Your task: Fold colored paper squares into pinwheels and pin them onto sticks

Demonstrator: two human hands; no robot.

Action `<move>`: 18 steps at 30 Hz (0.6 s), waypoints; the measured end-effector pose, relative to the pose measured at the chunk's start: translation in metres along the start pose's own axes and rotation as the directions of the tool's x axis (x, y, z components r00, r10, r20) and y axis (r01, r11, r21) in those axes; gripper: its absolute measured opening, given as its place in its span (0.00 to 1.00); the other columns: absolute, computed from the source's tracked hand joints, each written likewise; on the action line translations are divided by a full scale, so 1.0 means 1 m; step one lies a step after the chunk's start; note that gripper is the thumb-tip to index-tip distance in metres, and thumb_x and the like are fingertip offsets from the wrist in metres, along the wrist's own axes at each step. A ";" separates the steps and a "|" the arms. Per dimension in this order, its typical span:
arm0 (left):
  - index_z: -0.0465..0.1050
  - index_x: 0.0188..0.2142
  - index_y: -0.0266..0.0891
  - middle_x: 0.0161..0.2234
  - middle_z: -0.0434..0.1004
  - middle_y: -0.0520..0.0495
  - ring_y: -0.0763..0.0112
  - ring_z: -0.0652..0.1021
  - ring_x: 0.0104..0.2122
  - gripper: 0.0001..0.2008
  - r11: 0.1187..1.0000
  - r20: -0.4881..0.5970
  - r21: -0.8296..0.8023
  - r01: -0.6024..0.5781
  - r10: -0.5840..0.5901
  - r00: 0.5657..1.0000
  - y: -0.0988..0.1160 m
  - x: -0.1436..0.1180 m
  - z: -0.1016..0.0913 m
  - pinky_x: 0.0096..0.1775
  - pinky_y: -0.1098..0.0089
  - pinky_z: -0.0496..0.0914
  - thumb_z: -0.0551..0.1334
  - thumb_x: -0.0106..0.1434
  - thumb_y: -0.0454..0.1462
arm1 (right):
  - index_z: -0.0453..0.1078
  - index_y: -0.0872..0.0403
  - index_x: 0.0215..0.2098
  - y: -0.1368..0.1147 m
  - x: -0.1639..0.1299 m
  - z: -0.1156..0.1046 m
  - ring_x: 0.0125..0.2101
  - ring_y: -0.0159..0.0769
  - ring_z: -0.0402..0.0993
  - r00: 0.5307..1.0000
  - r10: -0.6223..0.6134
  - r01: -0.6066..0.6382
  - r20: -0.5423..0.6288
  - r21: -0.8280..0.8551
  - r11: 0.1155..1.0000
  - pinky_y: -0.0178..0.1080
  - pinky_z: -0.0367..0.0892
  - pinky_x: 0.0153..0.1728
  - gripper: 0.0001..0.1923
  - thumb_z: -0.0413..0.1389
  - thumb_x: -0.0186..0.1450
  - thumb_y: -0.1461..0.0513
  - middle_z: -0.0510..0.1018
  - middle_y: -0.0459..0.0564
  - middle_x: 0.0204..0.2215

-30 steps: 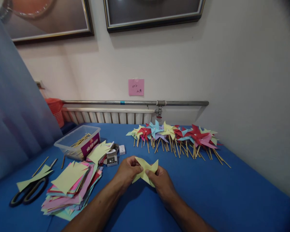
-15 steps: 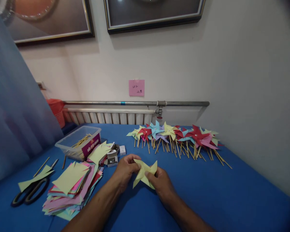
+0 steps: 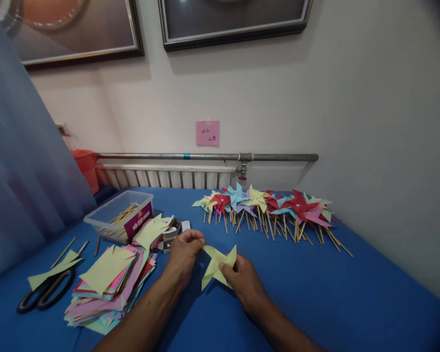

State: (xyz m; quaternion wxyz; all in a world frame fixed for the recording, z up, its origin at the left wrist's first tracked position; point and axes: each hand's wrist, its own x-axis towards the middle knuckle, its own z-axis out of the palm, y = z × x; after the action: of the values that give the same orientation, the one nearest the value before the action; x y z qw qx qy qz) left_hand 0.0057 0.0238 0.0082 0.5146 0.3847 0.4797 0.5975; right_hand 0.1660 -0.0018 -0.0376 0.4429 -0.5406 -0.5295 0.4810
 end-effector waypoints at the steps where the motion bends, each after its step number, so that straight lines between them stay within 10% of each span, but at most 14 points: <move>1: 0.75 0.26 0.37 0.22 0.74 0.53 0.77 0.70 0.21 0.12 1.000 -0.015 -0.013 -0.002 0.002 1.000 0.001 0.001 -0.001 0.28 0.73 0.63 0.71 0.41 0.37 | 0.78 0.56 0.35 0.001 0.001 0.000 0.26 0.38 0.73 1.000 -0.003 0.003 0.004 0.028 1.000 0.37 0.66 0.28 0.16 0.60 0.56 0.52 0.82 0.47 0.26; 8: 0.76 0.31 0.35 0.21 0.74 0.53 0.76 0.70 0.21 0.15 0.989 0.172 -0.030 0.142 -0.135 0.976 -0.004 -0.009 0.006 0.28 0.73 0.63 0.70 0.40 0.34 | 0.77 0.56 0.33 0.005 0.003 -0.001 0.25 0.38 0.73 0.999 -0.037 0.038 -0.024 0.058 0.998 0.36 0.65 0.26 0.15 0.61 0.57 0.52 0.81 0.48 0.25; 14: 0.75 0.26 0.37 0.21 0.74 0.52 0.73 0.73 0.23 0.11 0.999 0.024 0.029 0.028 -0.029 0.999 -0.001 0.000 -0.001 0.29 0.72 0.63 0.70 0.42 0.38 | 0.78 0.56 0.34 0.000 0.002 -0.005 0.28 0.42 0.76 0.998 -0.008 0.013 -0.060 0.084 0.996 0.38 0.68 0.29 0.16 0.62 0.55 0.52 0.84 0.49 0.28; 18: 0.77 0.29 0.36 0.24 0.78 0.49 0.71 0.74 0.25 0.11 0.992 0.166 0.123 0.005 -0.025 0.986 0.002 -0.002 -0.002 0.31 0.71 0.65 0.70 0.44 0.38 | 0.78 0.56 0.39 0.001 0.006 -0.007 0.32 0.45 0.80 0.993 0.061 -0.030 -0.102 0.280 0.959 0.39 0.71 0.32 0.21 0.64 0.54 0.51 0.85 0.52 0.32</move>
State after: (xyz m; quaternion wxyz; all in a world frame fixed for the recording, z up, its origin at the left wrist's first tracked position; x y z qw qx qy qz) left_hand 0.0032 0.0215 0.0096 0.5328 0.4607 0.4735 0.5288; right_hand 0.1725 0.0046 -0.0382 0.5317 -0.5106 -0.4189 0.5302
